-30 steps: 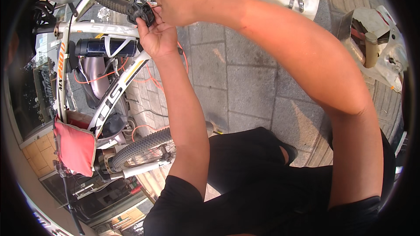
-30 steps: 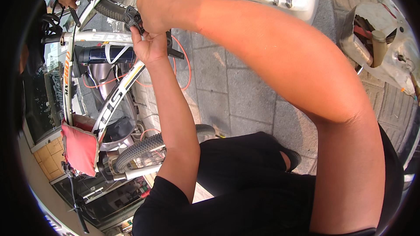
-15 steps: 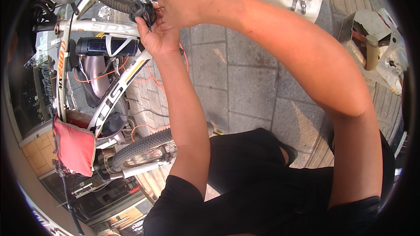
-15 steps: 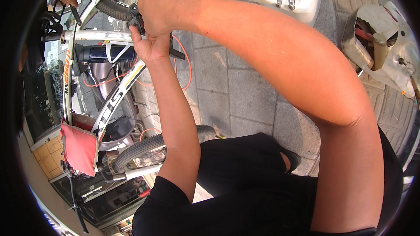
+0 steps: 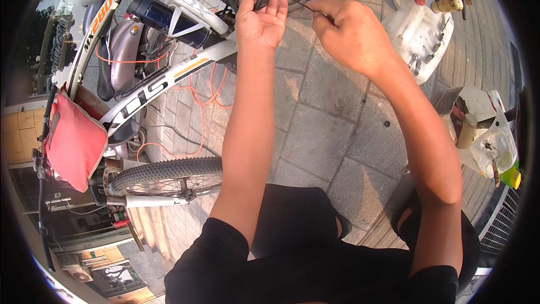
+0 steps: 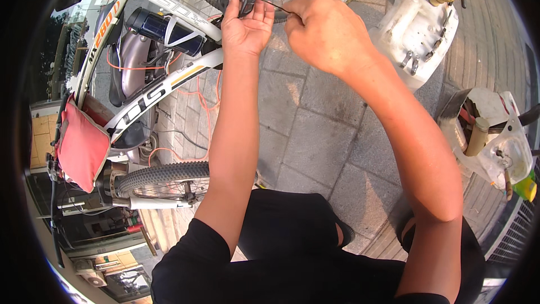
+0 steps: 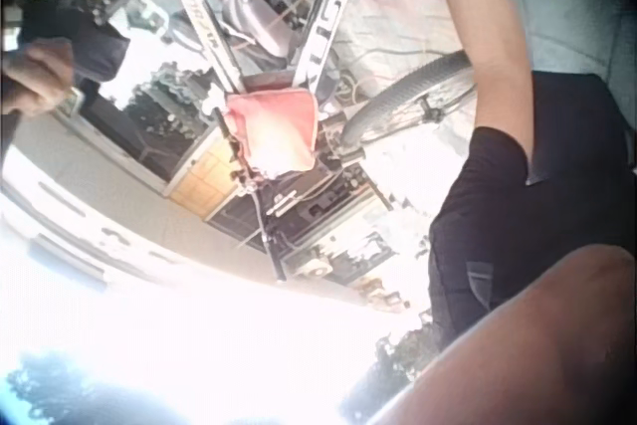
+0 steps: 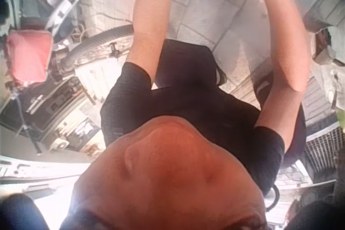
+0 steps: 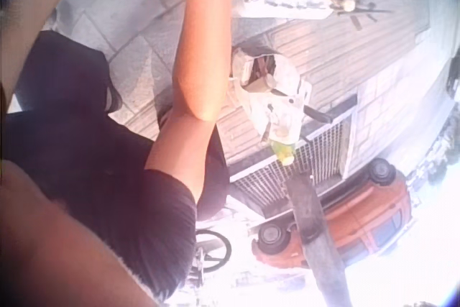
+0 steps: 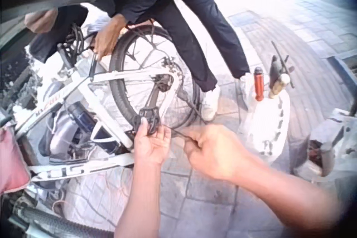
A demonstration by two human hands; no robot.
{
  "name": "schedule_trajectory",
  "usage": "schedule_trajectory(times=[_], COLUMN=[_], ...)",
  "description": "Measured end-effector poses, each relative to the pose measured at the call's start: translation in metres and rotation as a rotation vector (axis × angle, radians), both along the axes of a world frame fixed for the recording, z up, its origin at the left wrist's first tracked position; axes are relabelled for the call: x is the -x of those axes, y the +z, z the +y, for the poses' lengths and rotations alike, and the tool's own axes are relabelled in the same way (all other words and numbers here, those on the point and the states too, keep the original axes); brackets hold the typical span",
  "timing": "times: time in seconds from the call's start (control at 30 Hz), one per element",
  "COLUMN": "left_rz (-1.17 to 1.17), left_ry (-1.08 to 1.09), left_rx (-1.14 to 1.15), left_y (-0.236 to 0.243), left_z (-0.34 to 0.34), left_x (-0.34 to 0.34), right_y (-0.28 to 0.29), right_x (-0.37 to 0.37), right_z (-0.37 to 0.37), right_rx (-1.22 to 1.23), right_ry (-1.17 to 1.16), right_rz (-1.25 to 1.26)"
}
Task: The person walks out of a shop onto a sidewalk and squats beside a bicycle. They use a T-handle wrench to loosen and remove a bolt from the pedal, then use a small screwdriver to adjust the pedal mechanism before reattaching the bolt and tightening it.
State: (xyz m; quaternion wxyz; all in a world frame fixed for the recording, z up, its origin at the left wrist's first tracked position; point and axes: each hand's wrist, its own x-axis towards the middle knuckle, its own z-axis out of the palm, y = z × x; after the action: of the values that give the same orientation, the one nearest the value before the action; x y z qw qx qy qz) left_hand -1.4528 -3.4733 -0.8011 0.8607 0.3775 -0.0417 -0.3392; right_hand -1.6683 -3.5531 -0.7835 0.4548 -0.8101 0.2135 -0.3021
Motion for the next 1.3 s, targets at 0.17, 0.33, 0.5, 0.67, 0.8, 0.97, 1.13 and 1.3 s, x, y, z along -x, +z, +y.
schedule_trajectory(times=[0.17, 0.33, 0.5, 0.67, 0.8, 0.97, 1.13, 1.3], left_rz=[-0.015, 0.133, 0.044, 0.145, 0.235, 0.172, 0.007, -0.007], left_ry=[-0.110, -0.081, -0.227, -0.180, -0.123, -0.016, -0.092, -0.087], left_rx=[-0.205, -0.462, -0.818, -0.690, -0.462, -0.166, 0.041, 0.057], left_y=[-0.057, -0.153, -0.225, -0.197, -0.155, -0.096, -0.018, 0.025], left_z=[-0.058, -0.044, 0.067, 0.192, 0.248, 0.273, 0.223, 0.144], left_x=[-0.003, -0.023, 0.006, 0.041, 0.056, 0.069, 0.050, 0.030], right_y=[-0.014, -0.019, -0.025, -0.043, -0.048, -0.049, -0.029, -0.010], right_x=[0.030, 0.038, 0.059, 0.056, 0.044, 0.038, 0.038, 0.033], right_z=[0.024, 0.050, 0.046, 0.052, 0.062, 0.069, 0.069, 0.064], right_rx=[-0.165, -0.245, -0.274, -0.292, -0.277, -0.329, -0.427, -0.282], right_ry=[0.004, 0.080, 0.111, 0.176, 0.266, 0.312, 0.383, 0.376], right_rz=[-0.049, -0.007, 0.182, 0.115, 0.077, 0.047, 0.055, 0.027])
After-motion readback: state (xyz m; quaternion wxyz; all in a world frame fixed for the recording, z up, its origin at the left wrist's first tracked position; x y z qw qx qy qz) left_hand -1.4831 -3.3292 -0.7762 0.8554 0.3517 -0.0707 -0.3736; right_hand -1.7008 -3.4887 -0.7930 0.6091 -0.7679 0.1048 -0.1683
